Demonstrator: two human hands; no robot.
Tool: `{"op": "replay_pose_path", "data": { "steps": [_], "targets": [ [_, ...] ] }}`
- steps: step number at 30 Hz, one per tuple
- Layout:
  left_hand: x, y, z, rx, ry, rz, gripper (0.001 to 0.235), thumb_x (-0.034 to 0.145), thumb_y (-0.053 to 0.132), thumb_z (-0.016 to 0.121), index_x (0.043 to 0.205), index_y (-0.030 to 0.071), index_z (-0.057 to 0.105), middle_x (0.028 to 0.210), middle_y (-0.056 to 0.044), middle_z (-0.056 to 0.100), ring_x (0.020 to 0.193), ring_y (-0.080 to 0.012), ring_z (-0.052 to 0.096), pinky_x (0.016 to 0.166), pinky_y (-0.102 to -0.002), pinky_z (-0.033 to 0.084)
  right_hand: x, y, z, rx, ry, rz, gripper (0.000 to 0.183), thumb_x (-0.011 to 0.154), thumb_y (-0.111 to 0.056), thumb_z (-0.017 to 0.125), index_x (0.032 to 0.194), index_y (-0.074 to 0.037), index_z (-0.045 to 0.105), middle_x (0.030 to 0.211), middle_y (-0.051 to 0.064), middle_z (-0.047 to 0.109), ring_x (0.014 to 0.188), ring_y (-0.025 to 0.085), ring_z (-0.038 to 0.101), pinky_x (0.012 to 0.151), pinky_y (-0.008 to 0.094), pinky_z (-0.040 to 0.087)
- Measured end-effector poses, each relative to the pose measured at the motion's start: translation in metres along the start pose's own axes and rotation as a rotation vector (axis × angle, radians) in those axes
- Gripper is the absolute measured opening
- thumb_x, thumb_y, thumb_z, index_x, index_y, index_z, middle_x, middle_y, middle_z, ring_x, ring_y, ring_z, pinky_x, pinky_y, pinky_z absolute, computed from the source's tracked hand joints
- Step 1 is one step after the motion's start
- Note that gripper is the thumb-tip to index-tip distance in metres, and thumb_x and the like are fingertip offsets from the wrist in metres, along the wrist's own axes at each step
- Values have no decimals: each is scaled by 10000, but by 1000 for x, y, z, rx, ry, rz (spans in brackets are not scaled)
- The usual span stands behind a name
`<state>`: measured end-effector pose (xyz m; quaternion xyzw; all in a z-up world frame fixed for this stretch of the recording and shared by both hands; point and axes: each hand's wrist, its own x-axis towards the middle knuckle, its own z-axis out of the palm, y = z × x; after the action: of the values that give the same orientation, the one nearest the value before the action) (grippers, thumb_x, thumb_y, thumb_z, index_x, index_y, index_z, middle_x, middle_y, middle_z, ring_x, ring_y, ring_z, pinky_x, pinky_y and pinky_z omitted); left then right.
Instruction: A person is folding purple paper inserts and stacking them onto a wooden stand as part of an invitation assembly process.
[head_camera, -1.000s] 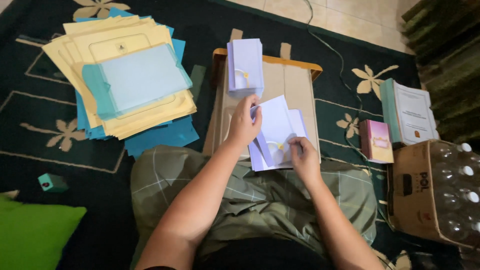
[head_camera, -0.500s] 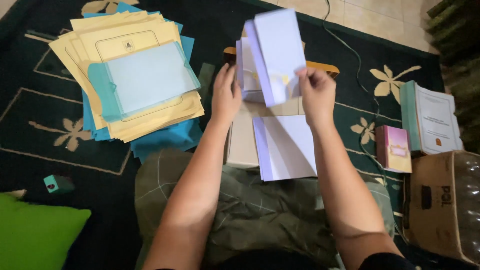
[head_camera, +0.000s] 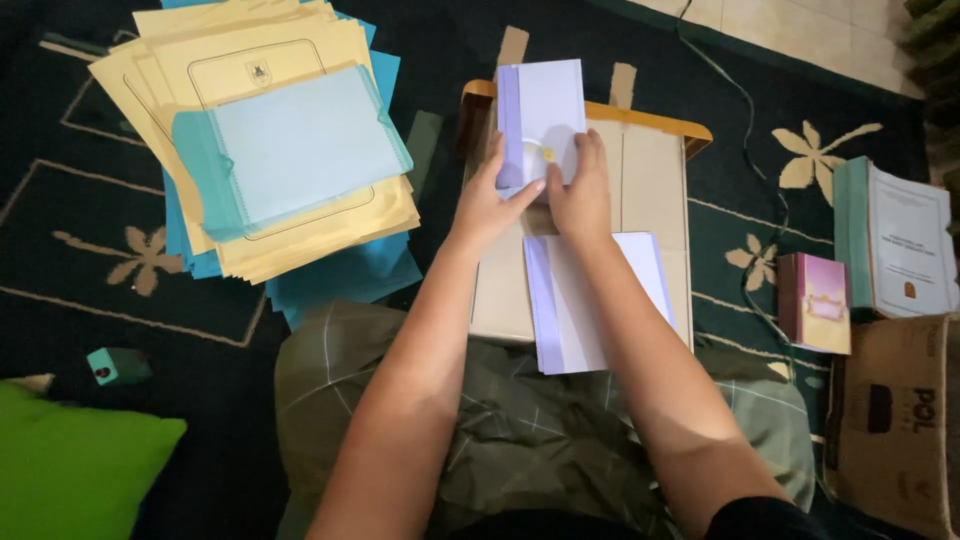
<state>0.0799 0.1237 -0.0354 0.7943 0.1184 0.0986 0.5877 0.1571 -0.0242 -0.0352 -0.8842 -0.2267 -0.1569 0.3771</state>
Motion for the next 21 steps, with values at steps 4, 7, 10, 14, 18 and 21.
{"op": "replay_pose_path", "data": {
  "steps": [4, 7, 10, 14, 18, 21],
  "targets": [
    [-3, 2, -1, -34, 16, 59, 918, 857, 497, 824, 1587, 142, 397, 1666, -162, 320, 1518, -312, 351, 1266, -428, 315, -3, -7, -8, 102, -157, 27, 560, 1020, -109, 638, 1493, 86, 411, 1586, 376, 282, 1445, 521, 353, 1220, 563, 335],
    [-2, -3, -4, -67, -4, 70, 951, 813, 457, 878, 1586, 160, 410, 1691, -125, 274, 1533, -298, 315, 1274, -416, 292, -4, -12, -21, 164, -223, 73, 594, 1027, -153, 627, 1537, 27, 383, 1610, 363, 245, 1460, 514, 320, 1236, 561, 305],
    [1, -11, -2, -74, 2, 94, 976, 785, 399, 908, 1593, 183, 404, 1692, -133, 266, 1528, -322, 322, 1272, -427, 309, -6, -5, -29, 133, -247, 79, 542, 992, -102, 629, 1497, -4, 458, 1595, 347, 298, 1450, 492, 347, 1227, 541, 320],
    [8, -22, 4, -53, 25, 70, 835, 850, 317, 867, 1560, 158, 457, 1663, -141, 323, 1498, -305, 378, 1255, -407, 344, -12, -17, -38, 84, -290, 48, 581, 910, -51, 673, 1463, 25, 513, 1578, 341, 344, 1436, 476, 380, 1202, 521, 357],
    [7, -18, 2, -81, 47, 58, 786, 865, 358, 868, 1526, 137, 504, 1640, -118, 375, 1488, -282, 395, 1241, -390, 362, -15, -33, -44, -122, -312, 27, 540, 961, -105, 642, 1487, -41, 538, 1606, 238, 376, 1403, 398, 466, 1161, 480, 423],
    [5, -15, 2, -48, 61, 47, 767, 875, 359, 858, 1526, 151, 508, 1622, -119, 402, 1475, -273, 415, 1233, -384, 371, -17, -31, -44, -137, -323, 16, 570, 962, -182, 694, 1493, -46, 538, 1610, 221, 380, 1393, 389, 481, 1142, 474, 444]
  ]
}}
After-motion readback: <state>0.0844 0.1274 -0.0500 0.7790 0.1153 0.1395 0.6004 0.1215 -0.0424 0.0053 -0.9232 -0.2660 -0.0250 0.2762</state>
